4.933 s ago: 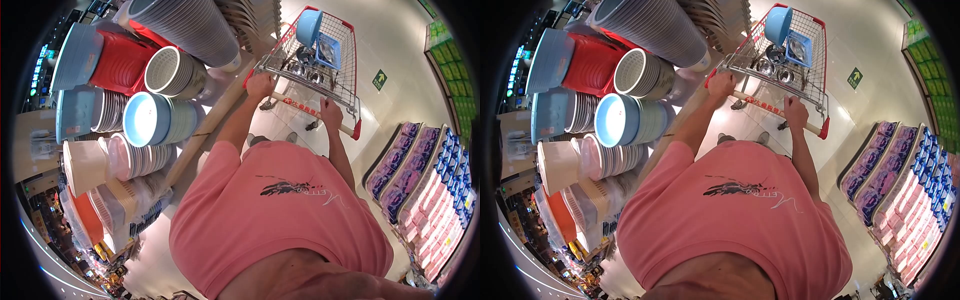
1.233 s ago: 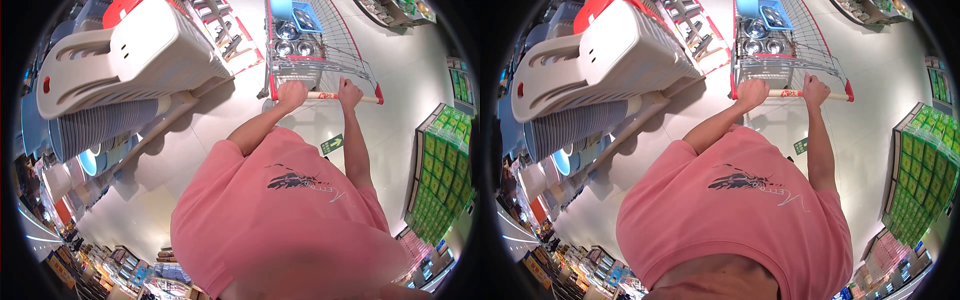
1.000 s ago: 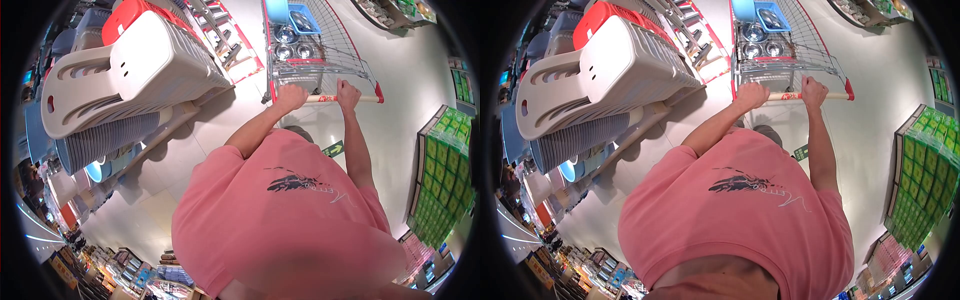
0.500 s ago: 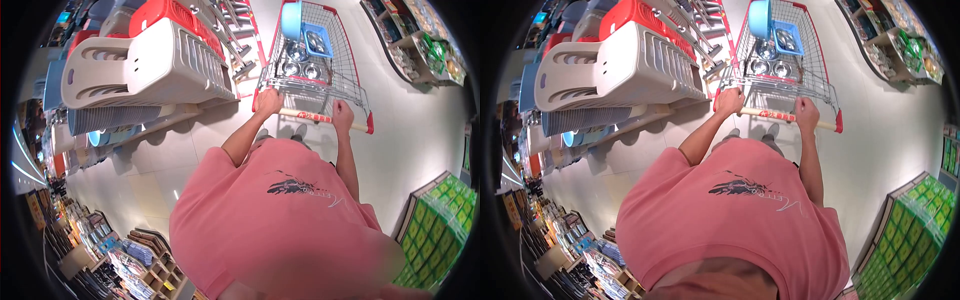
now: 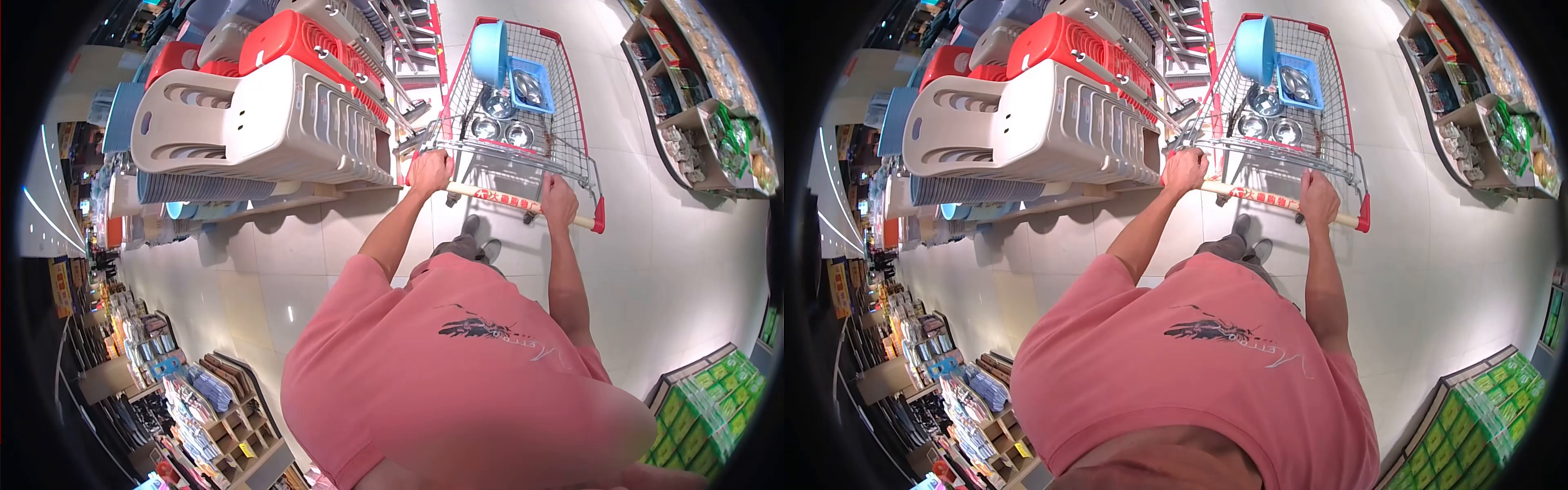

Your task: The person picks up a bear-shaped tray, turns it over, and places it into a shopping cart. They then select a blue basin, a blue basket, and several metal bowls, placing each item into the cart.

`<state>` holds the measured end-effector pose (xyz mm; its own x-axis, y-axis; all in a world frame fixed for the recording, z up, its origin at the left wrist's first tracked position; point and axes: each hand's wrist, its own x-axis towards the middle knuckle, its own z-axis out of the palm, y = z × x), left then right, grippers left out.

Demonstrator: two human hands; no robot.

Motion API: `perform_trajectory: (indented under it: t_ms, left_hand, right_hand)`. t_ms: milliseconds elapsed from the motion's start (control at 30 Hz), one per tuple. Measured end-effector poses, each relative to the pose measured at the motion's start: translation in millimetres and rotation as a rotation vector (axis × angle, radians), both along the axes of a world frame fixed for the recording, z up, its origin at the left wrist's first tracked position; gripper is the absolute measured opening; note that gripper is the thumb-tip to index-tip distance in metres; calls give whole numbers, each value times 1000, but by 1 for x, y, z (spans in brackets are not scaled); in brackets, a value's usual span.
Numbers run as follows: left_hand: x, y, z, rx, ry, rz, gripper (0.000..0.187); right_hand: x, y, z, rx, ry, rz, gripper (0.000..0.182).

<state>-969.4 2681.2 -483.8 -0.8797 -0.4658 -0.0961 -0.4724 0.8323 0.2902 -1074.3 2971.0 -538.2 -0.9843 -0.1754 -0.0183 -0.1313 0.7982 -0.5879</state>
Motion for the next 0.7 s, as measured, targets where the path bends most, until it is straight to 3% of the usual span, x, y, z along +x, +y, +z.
perform_trajectory:
  t_ms: [467, 600, 700]
  left_hand:
    - [-107, -20, -6, 39, 133, 12, 24]
    - [-142, -31, -8, 64, 159, -1, 23]
    - [-166, -41, -11, 101, 195, -41, 24]
  right_hand:
    - [-139, -29, -6, -3, 21, 90, 43]
    - [-183, -55, -12, 151, 110, 170, 44]
    - [-202, -88, -6, -18, 52, 193, 44]
